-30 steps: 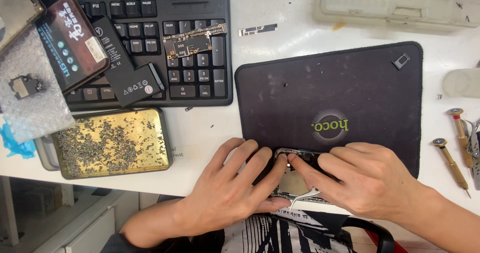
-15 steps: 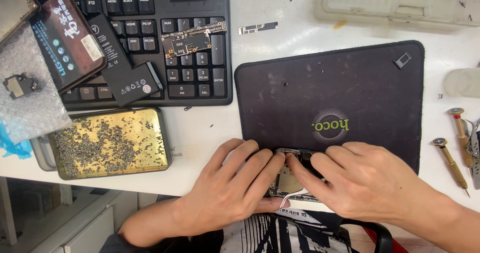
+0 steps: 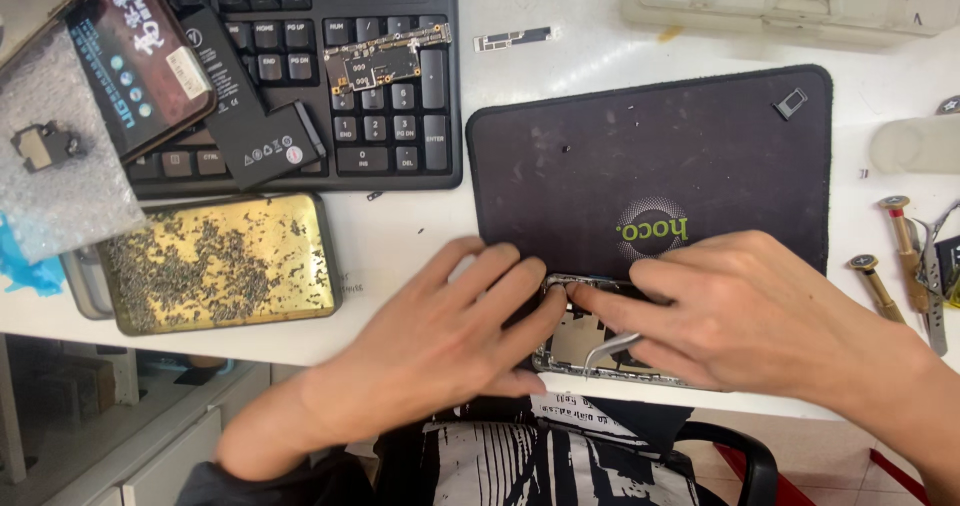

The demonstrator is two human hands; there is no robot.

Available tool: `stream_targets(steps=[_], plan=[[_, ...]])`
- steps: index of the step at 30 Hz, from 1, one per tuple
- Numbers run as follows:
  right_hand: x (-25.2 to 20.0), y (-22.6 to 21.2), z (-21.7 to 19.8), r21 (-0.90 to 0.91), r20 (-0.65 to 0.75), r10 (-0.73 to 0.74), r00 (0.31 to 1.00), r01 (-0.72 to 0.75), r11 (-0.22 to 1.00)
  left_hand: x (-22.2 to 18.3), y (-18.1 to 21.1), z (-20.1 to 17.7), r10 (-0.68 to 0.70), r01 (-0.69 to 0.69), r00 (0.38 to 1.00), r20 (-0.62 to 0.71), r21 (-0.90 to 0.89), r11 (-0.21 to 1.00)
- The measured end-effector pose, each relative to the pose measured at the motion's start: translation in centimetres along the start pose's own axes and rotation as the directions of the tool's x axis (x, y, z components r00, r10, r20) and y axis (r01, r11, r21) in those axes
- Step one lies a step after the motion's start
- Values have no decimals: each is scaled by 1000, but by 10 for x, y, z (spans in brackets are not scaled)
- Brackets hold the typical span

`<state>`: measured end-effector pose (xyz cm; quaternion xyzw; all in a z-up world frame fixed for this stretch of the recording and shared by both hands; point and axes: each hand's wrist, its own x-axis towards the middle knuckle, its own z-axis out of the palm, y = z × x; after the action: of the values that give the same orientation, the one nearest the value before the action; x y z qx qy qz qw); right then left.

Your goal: The person disassembles a smartphone by removing screws and prying open the casing. They use a screwdriver and tweezers to detach internal components and separate the back cover from the frame.

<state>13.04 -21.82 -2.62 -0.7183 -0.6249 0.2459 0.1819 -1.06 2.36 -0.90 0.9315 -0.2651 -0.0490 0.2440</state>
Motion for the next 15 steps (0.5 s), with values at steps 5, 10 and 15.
stream_targets(steps=[5,10,15], plan=[[6,0,2,74,-73,34,997,-28,997,8,-4,-10,86,-90,994,74,49,995],[-22,2,-3,209,-260,47,965,9,978,8,0,-6,103,-104,995,15,117,988],[-62,2,-2,188,-360,148,921,-84,979,7,3,-6,103,-102,995,5,169,980]])
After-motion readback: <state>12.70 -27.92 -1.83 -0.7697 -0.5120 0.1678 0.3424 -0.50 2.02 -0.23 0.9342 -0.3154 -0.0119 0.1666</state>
